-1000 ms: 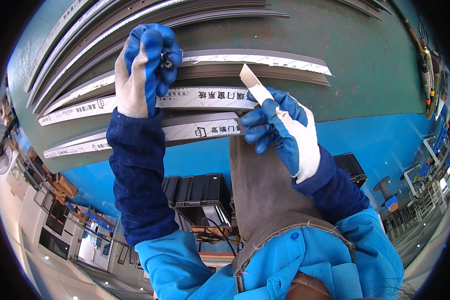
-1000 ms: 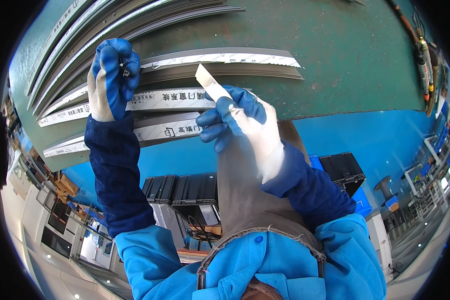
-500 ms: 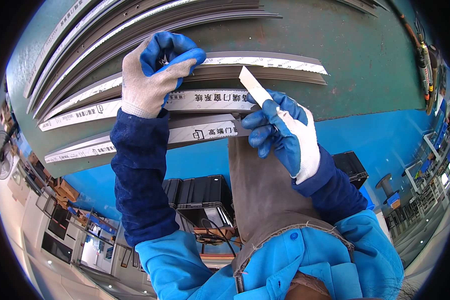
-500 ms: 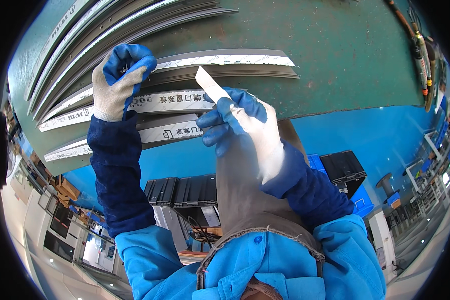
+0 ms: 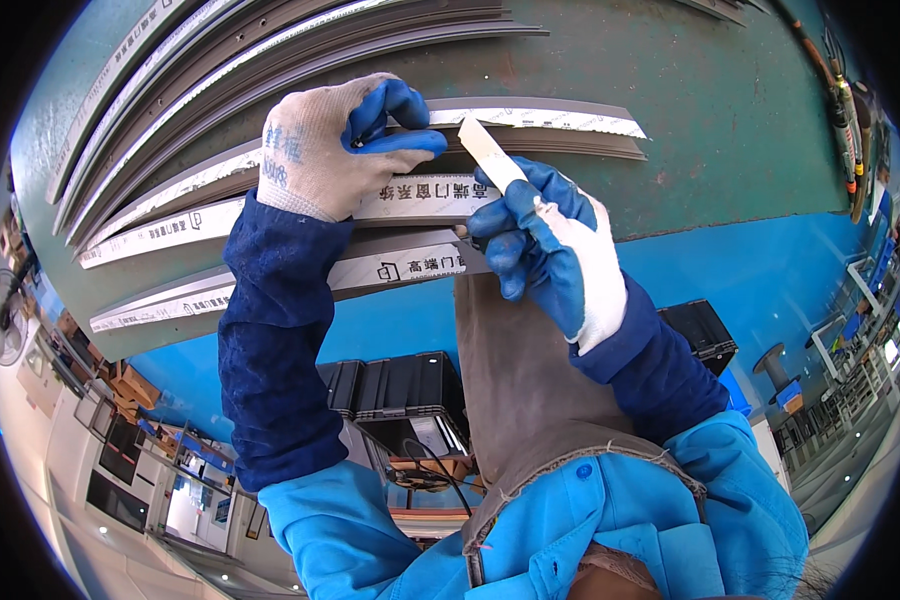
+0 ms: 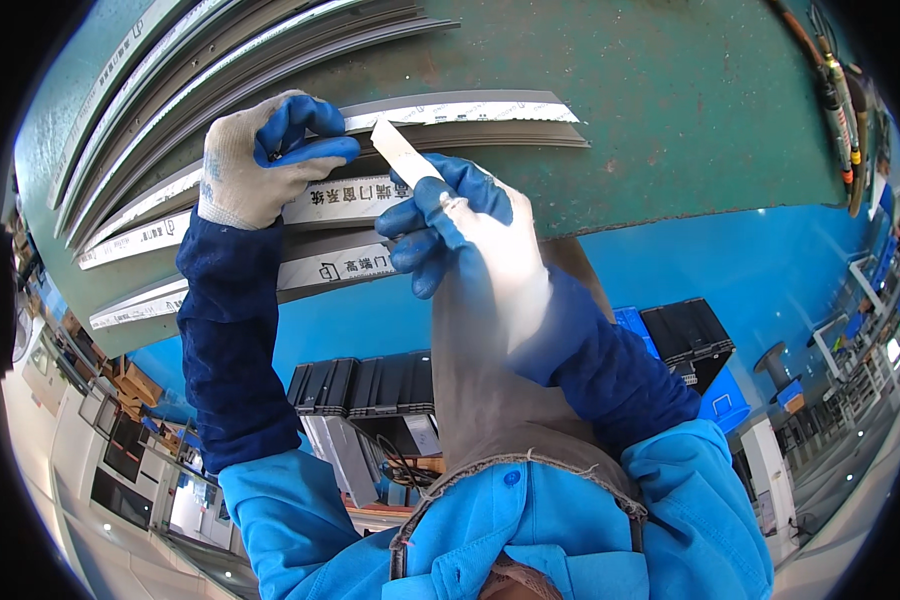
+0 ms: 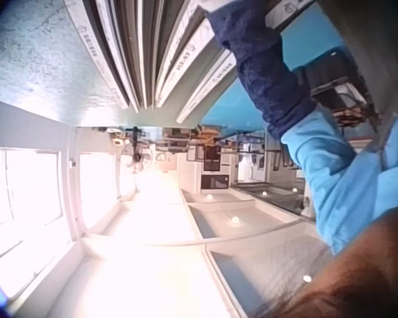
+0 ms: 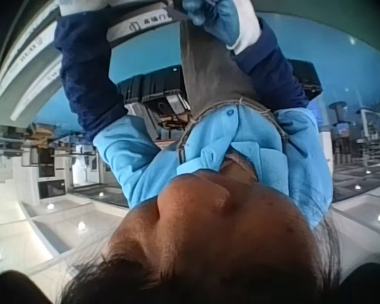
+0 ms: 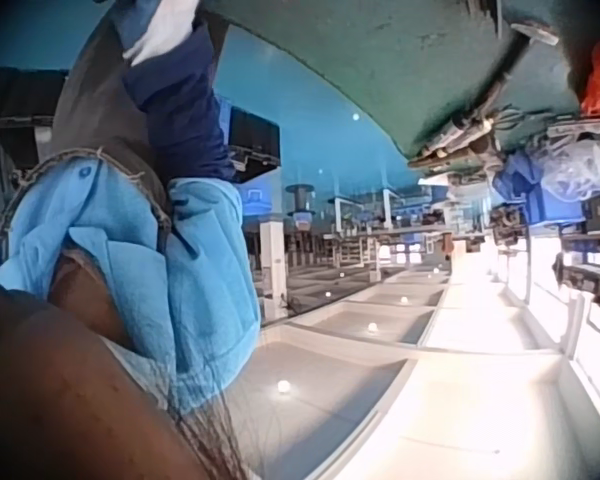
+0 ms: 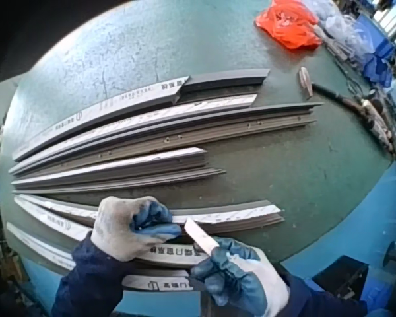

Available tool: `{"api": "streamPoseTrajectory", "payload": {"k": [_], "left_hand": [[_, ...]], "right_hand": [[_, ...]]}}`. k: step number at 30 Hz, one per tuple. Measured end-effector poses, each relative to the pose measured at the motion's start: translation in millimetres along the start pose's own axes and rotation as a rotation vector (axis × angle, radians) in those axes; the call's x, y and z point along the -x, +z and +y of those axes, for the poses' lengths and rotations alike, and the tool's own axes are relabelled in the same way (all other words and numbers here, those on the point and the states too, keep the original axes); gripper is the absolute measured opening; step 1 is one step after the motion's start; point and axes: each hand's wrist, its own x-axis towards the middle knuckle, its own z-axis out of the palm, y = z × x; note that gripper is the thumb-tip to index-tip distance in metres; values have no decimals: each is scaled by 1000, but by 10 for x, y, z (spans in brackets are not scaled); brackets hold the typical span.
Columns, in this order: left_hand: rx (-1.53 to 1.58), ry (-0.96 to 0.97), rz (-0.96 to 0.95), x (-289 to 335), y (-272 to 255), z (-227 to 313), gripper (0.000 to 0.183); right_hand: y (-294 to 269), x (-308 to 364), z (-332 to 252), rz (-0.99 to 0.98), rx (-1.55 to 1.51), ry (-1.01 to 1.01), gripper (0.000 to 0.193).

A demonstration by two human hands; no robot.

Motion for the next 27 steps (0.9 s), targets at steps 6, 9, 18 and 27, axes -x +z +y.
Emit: {"api": "streamPoseTrajectory", "payload": {"k": [6,9,18,27], "left_hand": [[-204,-50,34,-42,64,87,35],[-336,-25,-18,-105,53,148,34],[-521,233,-64,-163,40,112,36],[-651,302,-169,-272,51,236,40]], "right_hand": [[-242,-61,-126,-219,-340,211,40],[-449,-14,-268,-467,-535,121,41],[-809,-277,-672,278,1224,-1280,38],[-878,-439,-635,222,1502,-1332,45]]}}
